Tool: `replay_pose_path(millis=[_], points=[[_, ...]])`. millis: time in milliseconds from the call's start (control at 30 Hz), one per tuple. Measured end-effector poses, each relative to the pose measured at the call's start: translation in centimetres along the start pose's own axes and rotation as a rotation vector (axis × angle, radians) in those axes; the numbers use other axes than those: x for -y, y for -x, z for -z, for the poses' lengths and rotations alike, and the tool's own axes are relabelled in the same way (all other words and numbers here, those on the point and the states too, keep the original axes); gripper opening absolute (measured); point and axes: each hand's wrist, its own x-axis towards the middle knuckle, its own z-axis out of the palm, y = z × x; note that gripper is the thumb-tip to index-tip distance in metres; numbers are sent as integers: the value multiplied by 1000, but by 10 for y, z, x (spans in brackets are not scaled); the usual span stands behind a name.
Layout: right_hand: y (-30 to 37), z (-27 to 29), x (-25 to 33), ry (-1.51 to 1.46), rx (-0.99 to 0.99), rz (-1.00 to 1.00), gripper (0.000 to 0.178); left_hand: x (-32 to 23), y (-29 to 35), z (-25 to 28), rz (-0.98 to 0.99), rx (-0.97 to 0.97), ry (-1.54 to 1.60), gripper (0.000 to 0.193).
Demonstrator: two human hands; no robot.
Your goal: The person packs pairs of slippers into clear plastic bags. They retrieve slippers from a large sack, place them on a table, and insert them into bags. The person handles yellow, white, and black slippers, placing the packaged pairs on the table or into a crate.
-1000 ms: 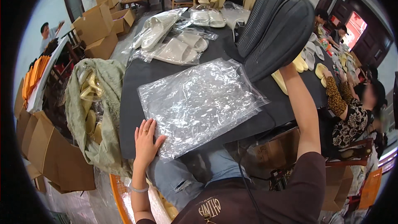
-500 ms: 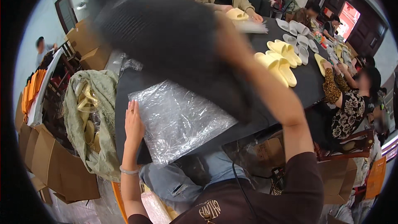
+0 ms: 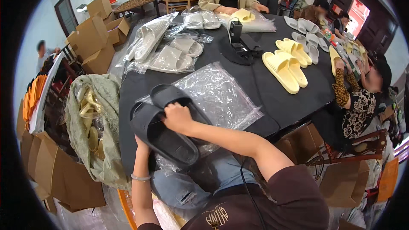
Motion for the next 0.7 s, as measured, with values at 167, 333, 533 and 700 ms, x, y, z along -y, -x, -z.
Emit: replay_pose_path(millis=[167,333,533,700], points=[[-7,23,-49,197,-4,-124,25,-22,-10,-13,-72,-206,-632,60],[-9,57,-101,260,59,-235,32,-30,-6,-7,-45,-166,-614,63],[18,98,-149,310,-28,-429,37,-51,-13,-9,-35,-113,-543,67],[7,78,-149,229,1,-424,41,-51,20,13,-450,-157,13,35]])
